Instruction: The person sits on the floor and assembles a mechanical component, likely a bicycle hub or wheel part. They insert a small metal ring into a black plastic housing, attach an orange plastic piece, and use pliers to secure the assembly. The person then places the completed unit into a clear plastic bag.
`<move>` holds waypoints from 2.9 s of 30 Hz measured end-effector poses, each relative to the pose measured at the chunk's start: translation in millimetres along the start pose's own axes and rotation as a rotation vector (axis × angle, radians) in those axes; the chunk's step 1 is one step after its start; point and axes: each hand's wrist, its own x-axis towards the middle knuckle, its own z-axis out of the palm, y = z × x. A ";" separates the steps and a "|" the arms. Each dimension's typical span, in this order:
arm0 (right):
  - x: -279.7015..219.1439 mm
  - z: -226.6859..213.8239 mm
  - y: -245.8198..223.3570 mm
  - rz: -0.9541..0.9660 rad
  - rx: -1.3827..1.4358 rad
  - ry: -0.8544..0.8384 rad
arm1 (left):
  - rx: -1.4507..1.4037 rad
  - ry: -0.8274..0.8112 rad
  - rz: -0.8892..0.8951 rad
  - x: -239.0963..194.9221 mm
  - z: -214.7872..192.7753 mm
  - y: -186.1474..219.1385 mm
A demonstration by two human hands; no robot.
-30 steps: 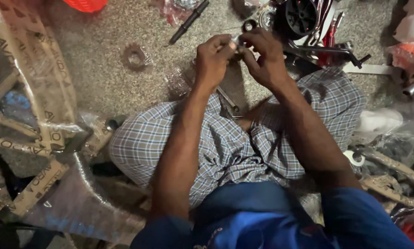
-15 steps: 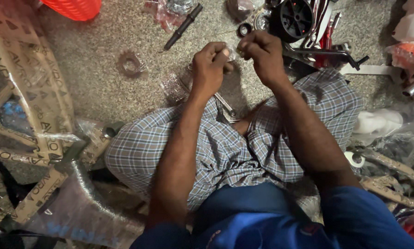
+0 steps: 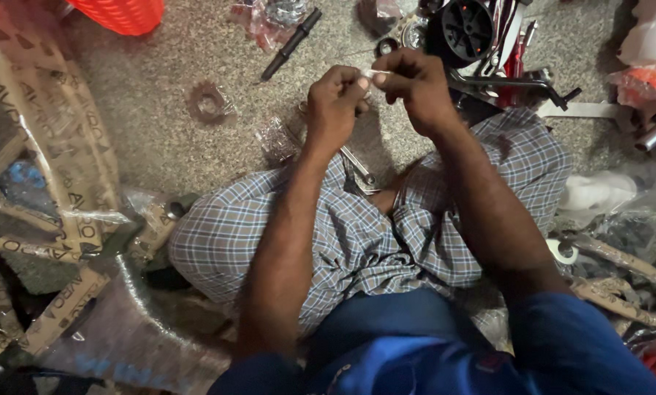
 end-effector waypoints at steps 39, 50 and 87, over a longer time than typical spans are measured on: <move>45.7 -215.5 64.8 -0.060 -0.874 1.102 | -0.392 -0.021 0.045 -1.8 -4.0 7.2; -1.5 -81.4 -9.7 -0.305 0.464 0.400 | -0.214 0.132 0.016 8.0 -2.4 -16.6; -10.0 32.3 -16.1 -0.686 -0.883 0.116 | 0.037 0.088 0.145 1.6 -12.4 5.8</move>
